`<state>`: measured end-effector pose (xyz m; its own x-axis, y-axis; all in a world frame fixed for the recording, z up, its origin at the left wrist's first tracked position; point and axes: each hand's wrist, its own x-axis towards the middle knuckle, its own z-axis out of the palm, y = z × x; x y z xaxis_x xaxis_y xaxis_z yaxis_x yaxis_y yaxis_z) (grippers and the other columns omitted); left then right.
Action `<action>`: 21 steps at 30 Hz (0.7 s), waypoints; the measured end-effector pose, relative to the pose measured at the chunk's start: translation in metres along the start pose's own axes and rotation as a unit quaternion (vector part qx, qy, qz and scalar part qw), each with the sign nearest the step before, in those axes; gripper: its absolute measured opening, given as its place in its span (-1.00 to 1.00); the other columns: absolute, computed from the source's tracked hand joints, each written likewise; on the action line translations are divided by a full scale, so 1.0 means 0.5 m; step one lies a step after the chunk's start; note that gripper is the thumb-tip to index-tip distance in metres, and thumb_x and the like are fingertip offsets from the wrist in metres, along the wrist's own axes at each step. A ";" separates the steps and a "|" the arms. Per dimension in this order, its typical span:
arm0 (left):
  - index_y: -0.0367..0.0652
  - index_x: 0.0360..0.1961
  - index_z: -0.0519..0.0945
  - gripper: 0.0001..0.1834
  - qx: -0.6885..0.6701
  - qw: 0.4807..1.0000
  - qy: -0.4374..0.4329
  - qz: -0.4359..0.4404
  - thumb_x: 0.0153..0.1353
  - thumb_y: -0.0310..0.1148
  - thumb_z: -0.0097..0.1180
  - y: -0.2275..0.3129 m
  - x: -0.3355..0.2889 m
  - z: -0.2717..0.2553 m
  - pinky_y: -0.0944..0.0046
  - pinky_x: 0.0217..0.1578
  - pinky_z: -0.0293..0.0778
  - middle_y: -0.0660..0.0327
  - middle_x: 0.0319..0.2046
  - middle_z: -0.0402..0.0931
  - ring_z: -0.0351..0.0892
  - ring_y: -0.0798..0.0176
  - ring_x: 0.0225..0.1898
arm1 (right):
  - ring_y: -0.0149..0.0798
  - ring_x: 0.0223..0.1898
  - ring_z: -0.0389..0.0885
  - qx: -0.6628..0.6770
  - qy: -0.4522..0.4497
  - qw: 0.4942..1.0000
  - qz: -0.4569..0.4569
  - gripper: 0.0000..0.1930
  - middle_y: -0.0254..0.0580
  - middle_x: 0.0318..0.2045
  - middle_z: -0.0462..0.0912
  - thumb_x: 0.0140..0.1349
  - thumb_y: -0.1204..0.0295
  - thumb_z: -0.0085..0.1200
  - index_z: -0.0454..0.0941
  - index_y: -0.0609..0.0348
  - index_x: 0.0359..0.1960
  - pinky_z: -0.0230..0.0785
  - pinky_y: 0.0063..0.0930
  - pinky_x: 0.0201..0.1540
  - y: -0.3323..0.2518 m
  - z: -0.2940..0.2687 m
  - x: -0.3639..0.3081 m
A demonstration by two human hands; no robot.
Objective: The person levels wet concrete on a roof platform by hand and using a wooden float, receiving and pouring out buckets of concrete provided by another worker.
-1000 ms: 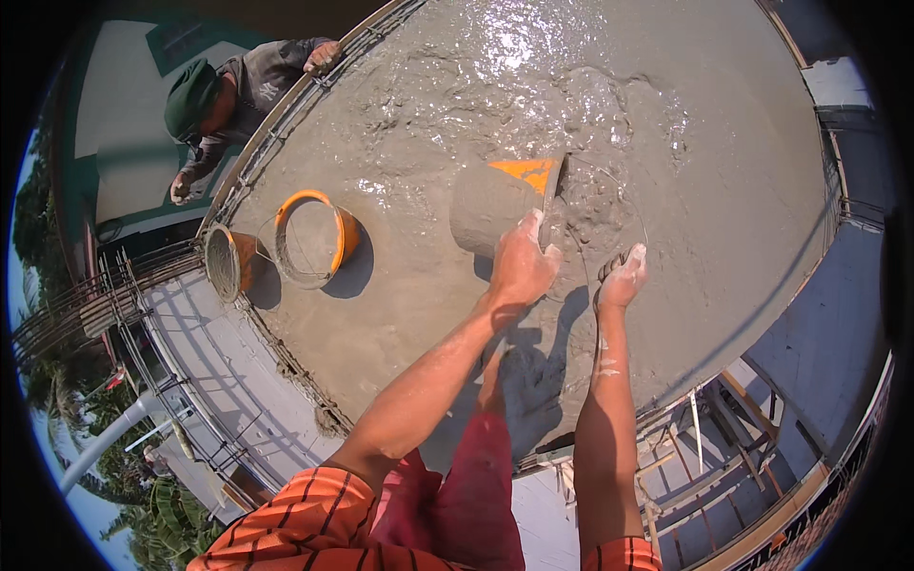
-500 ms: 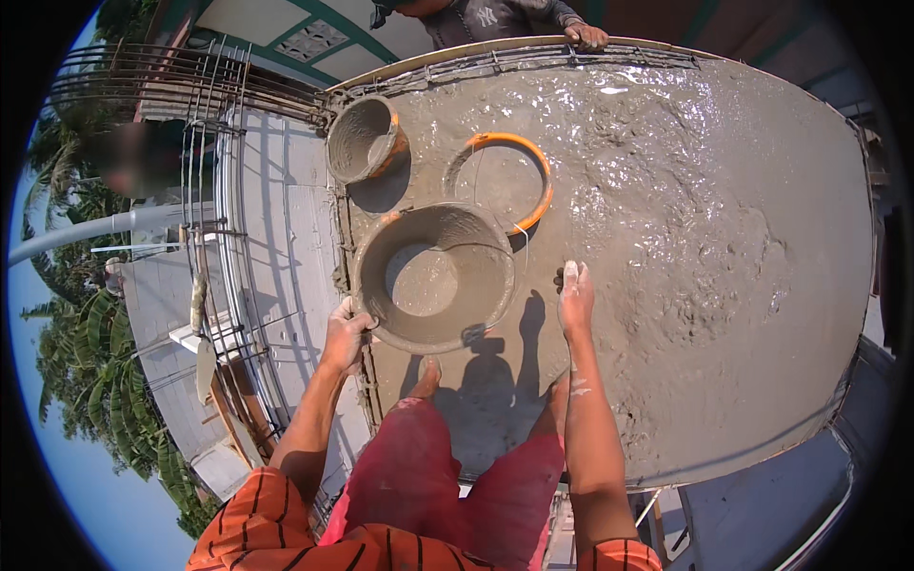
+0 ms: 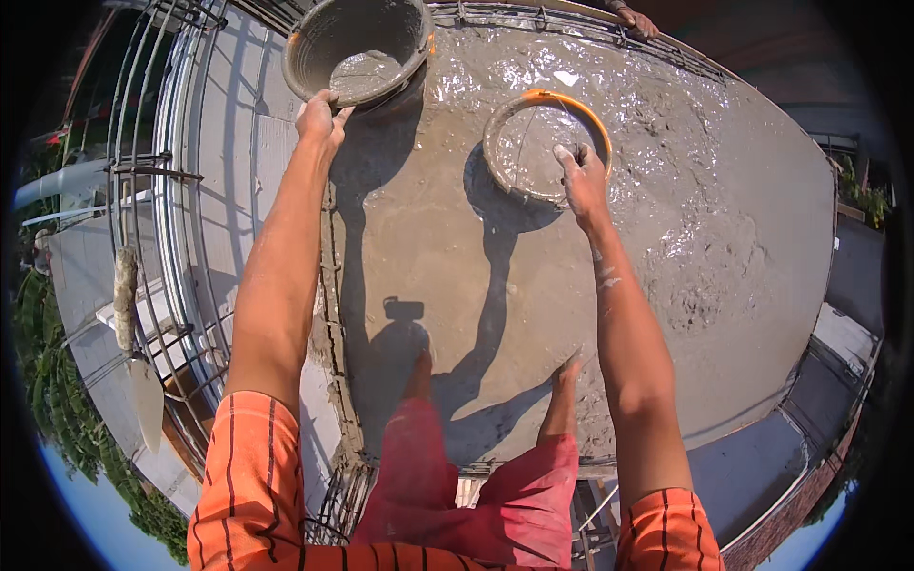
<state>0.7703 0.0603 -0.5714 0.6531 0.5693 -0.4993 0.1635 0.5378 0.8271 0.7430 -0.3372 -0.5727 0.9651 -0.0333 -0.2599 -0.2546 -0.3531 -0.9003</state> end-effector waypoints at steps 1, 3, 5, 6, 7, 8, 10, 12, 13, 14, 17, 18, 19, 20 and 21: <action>-0.39 -0.26 0.36 -0.79 0.001 1.000 0.023 -0.020 0.02 -0.60 -0.04 -0.026 0.006 0.015 0.05 -0.17 0.52 0.05 -0.24 0.34 0.42 0.10 -0.20 | -0.31 -0.44 0.43 -0.025 -0.025 0.998 0.043 -0.63 -0.11 -0.49 0.53 0.10 0.22 0.04 0.48 0.39 -0.34 0.27 -0.37 -0.33 -0.005 -0.012 -0.004; -0.46 -0.24 0.36 -0.76 0.031 0.998 0.037 -0.045 0.04 -0.58 -0.01 -0.044 0.022 0.039 0.12 -0.21 0.57 0.02 -0.21 0.33 0.43 0.07 -0.21 | -0.32 -0.46 0.40 -0.026 0.005 1.000 0.010 -0.62 -0.13 -0.53 0.50 0.10 0.22 0.04 0.46 0.41 -0.38 0.26 -0.35 -0.34 -0.014 -0.012 -0.019; -0.47 -0.20 0.37 -0.72 0.082 0.994 0.018 -0.063 0.08 -0.50 0.01 -0.042 0.038 0.030 0.17 -0.25 0.60 -0.01 -0.19 0.32 0.45 0.06 -0.25 | -0.39 -0.51 0.30 -0.009 0.007 1.000 0.019 -0.66 -0.26 -0.58 0.41 0.10 0.22 0.05 0.44 0.35 -0.44 0.19 -0.41 -0.41 -0.018 -0.006 -0.041; -0.46 -0.19 0.37 -0.70 0.083 0.993 0.008 -0.080 0.09 -0.47 0.02 -0.040 0.045 0.010 0.17 -0.26 0.59 -0.01 -0.19 0.32 0.45 0.07 -0.26 | -0.46 -0.55 0.21 0.011 -0.001 0.999 0.045 -0.69 -0.37 -0.61 0.33 0.10 0.22 0.06 0.42 0.28 -0.48 0.11 -0.48 -0.48 -0.023 -0.001 -0.056; -0.44 -0.17 0.36 -0.69 0.084 0.992 0.000 -0.096 0.10 -0.43 0.03 -0.035 0.049 -0.013 0.17 -0.26 0.59 0.00 -0.18 0.32 0.46 0.07 -0.26 | -0.53 -0.58 0.12 0.033 -0.010 0.997 0.069 -0.71 -0.49 -0.64 0.25 0.10 0.22 0.08 0.41 0.21 -0.52 0.04 -0.55 -0.55 -0.029 0.001 -0.071; -0.43 -0.16 0.35 -0.67 0.086 0.990 -0.008 -0.110 0.11 -0.40 0.03 -0.035 0.046 -0.024 0.16 -0.27 0.58 0.01 -0.17 0.33 0.46 0.08 -0.26 | -0.53 -0.58 0.11 0.037 -0.012 0.996 0.077 -0.70 -0.49 -0.65 0.24 0.10 0.21 0.08 0.41 0.21 -0.53 0.03 -0.54 -0.55 -0.036 0.003 -0.085; -0.31 -0.08 0.33 -0.62 0.215 0.972 -0.008 -0.092 0.14 -0.30 0.02 -0.094 -0.037 -0.019 0.21 -0.38 0.52 0.09 -0.22 0.32 0.44 0.16 -0.34 | -0.53 -0.58 0.09 0.040 -0.001 0.995 0.093 -0.69 -0.50 -0.66 0.20 0.10 0.20 0.08 0.40 0.21 -0.56 0.00 -0.53 -0.55 -0.046 -0.024 -0.112; -0.19 -0.05 0.32 -0.60 0.280 0.953 -0.073 -0.095 0.15 -0.23 0.02 -0.177 -0.157 -0.018 0.29 -0.46 0.40 0.20 -0.36 0.28 0.36 0.27 -0.43 | -0.52 -0.57 0.09 0.043 -0.026 0.992 0.114 -0.66 -0.49 -0.66 0.19 0.09 0.18 0.08 0.39 0.21 -0.58 0.00 -0.50 -0.54 -0.069 -0.053 -0.142; -0.13 -0.04 0.33 -0.62 0.250 0.941 -0.107 -0.202 0.17 -0.19 -0.02 -0.220 -0.218 -0.011 0.33 -0.47 0.35 0.21 -0.37 0.32 0.34 0.31 -0.41 | -0.51 -0.57 0.09 0.041 -0.036 0.992 0.115 -0.66 -0.48 -0.65 0.19 0.09 0.17 0.07 0.38 0.21 -0.58 0.00 -0.49 -0.54 -0.070 -0.073 -0.154; -0.15 -0.04 0.33 -0.62 0.252 0.921 -0.107 -0.277 0.18 -0.18 -0.03 -0.257 -0.283 0.003 0.32 -0.47 0.34 0.14 -0.27 0.41 0.39 0.30 -0.38 | -0.51 -0.57 0.09 0.039 -0.046 0.991 0.116 -0.65 -0.47 -0.65 0.19 0.10 0.16 0.07 0.38 0.22 -0.59 0.01 -0.49 -0.54 -0.072 -0.091 -0.163; -0.20 -0.07 0.35 -0.67 0.171 0.920 -0.126 -0.331 0.19 -0.27 -0.07 -0.352 -0.413 0.018 0.26 -0.46 0.44 0.07 -0.22 0.44 0.49 0.23 -0.37 | -0.46 -0.54 0.17 0.031 -0.084 0.986 0.138 -0.62 -0.38 -0.64 0.27 0.13 0.15 0.02 0.41 0.29 -0.54 0.10 -0.43 -0.48 -0.070 -0.127 -0.194; -0.22 -0.08 0.36 -0.70 0.164 0.928 -0.114 -0.314 0.18 -0.32 -0.08 -0.381 -0.448 0.033 0.23 -0.44 0.50 0.06 -0.24 0.44 0.52 0.21 -0.37 | -0.44 -0.53 0.20 0.026 -0.090 0.984 0.150 -0.61 -0.35 -0.63 0.29 0.14 0.15 0.01 0.42 0.31 -0.53 0.13 -0.42 -0.46 -0.060 -0.147 -0.206; -0.24 -0.10 0.37 -0.70 0.194 0.919 -0.095 -0.331 0.17 -0.33 -0.09 -0.396 -0.478 0.038 0.24 -0.41 0.49 0.08 -0.25 0.46 0.52 0.23 -0.36 | -0.15 -0.51 0.44 0.014 -0.075 0.987 0.142 -0.54 0.08 -0.61 0.47 0.14 0.12 -0.06 0.42 0.42 -0.55 0.26 -0.24 -0.34 -0.043 -0.166 -0.218; -0.25 -0.12 0.37 -0.70 0.227 0.907 -0.077 -0.346 0.16 -0.33 -0.10 -0.400 -0.512 0.050 0.26 -0.38 0.49 0.10 -0.26 0.47 0.53 0.24 -0.36 | -0.10 -0.50 0.44 0.009 -0.073 0.987 0.141 -0.54 0.11 -0.59 0.48 0.16 0.13 -0.08 0.42 0.41 -0.54 0.25 -0.22 -0.33 -0.027 -0.191 -0.228; -0.27 -0.13 0.38 -0.71 0.261 0.895 -0.059 -0.356 0.15 -0.34 -0.11 -0.404 -0.535 0.061 0.27 -0.36 0.49 0.12 -0.27 0.48 0.54 0.26 -0.35 | -0.04 -0.48 0.45 0.006 -0.071 0.988 0.139 -0.55 0.13 -0.57 0.48 0.17 0.14 -0.11 0.43 0.41 -0.53 0.25 -0.21 -0.32 -0.012 -0.212 -0.235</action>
<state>0.5851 -0.2196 -0.5968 0.3139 0.1113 -0.9429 0.8727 0.3573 0.3327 0.6377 -0.4304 -0.4998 0.8394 0.0038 -0.5435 -0.5105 -0.3375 -0.7909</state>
